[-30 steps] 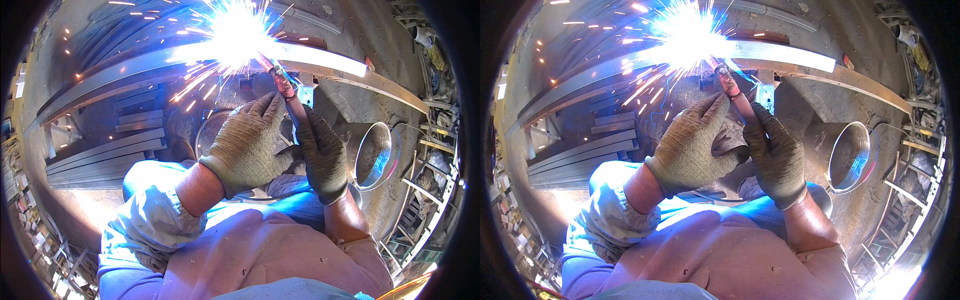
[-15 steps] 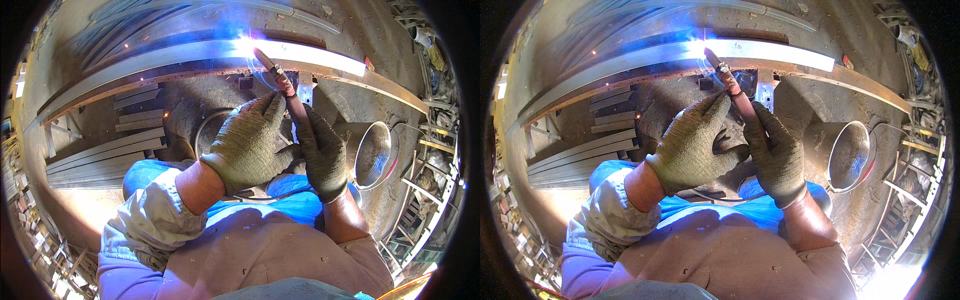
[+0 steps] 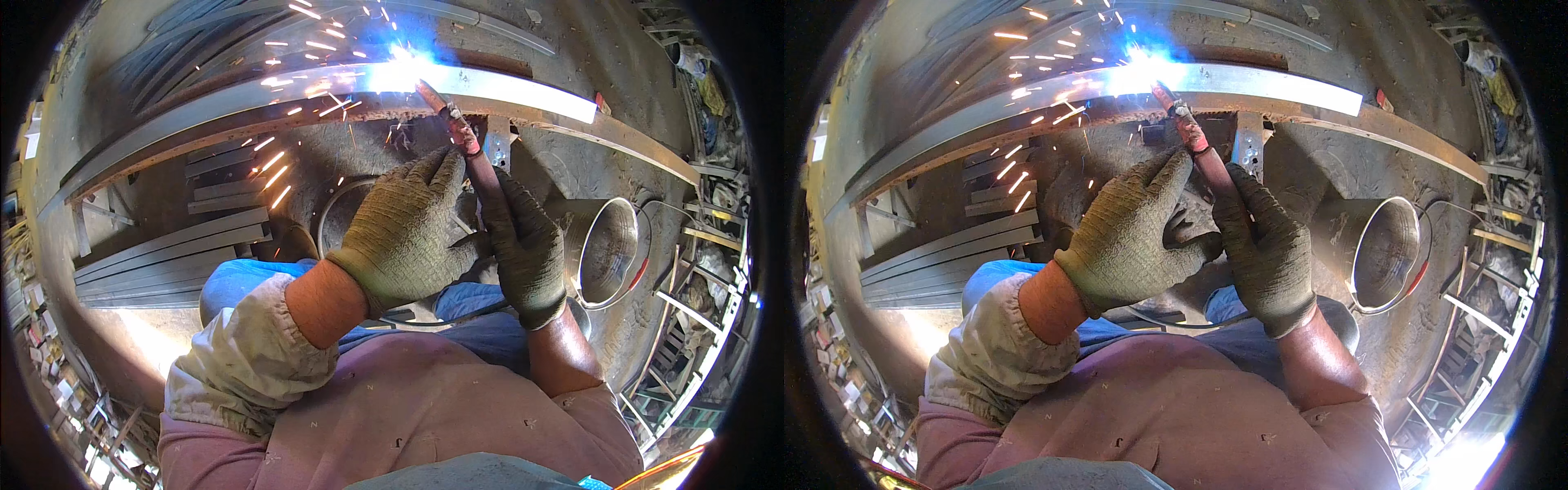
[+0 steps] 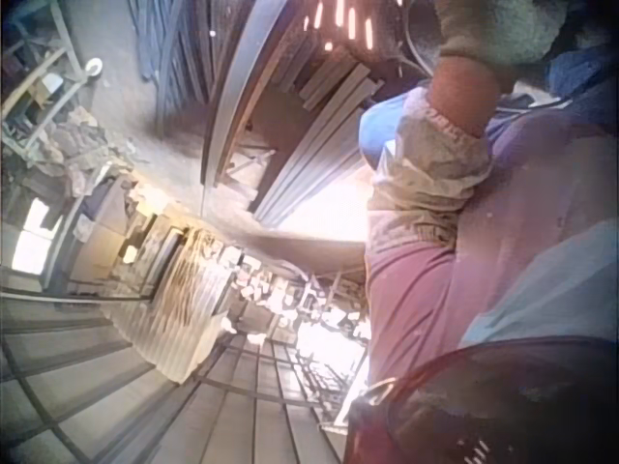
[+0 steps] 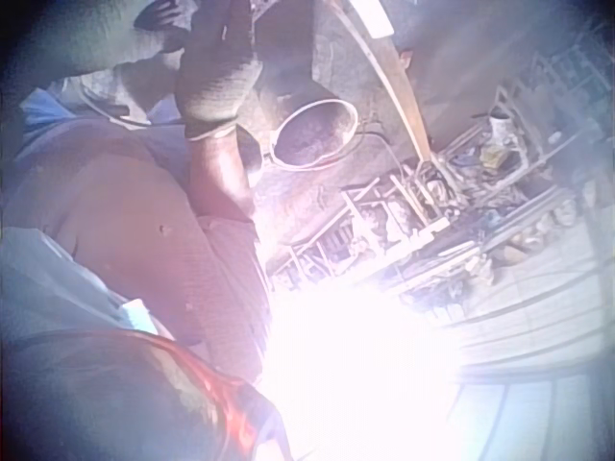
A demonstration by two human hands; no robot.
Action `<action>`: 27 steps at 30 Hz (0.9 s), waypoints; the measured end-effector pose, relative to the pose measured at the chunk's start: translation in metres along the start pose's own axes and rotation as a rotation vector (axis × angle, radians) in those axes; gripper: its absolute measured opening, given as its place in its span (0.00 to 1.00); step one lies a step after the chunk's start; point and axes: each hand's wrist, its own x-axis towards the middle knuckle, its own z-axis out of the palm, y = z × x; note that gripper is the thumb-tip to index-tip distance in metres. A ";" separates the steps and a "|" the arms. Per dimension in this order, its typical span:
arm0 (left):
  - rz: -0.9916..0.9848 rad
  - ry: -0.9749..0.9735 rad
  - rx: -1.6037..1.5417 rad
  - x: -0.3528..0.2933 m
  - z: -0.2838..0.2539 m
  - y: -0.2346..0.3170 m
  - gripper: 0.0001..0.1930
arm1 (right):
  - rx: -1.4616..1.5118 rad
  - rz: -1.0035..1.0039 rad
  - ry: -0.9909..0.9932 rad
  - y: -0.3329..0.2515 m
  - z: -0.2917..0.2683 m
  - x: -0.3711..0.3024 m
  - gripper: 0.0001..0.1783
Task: The person welds curved metal bars to a frame using a welding torch, producing bright sparks. They repeatedly position bars, weld along seams, and adjust pieces while seated on the floor in a workshop.
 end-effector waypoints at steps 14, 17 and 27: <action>-0.018 0.003 -0.031 -0.001 -0.002 0.006 0.50 | -0.049 0.051 -0.007 -0.004 -0.003 -0.002 0.25; 0.019 0.044 0.001 0.000 0.000 0.004 0.50 | -0.065 0.070 -0.008 -0.001 -0.004 -0.002 0.25; 0.003 0.058 0.006 -0.004 0.002 0.003 0.52 | -0.164 0.039 0.002 -0.001 -0.004 -0.001 0.23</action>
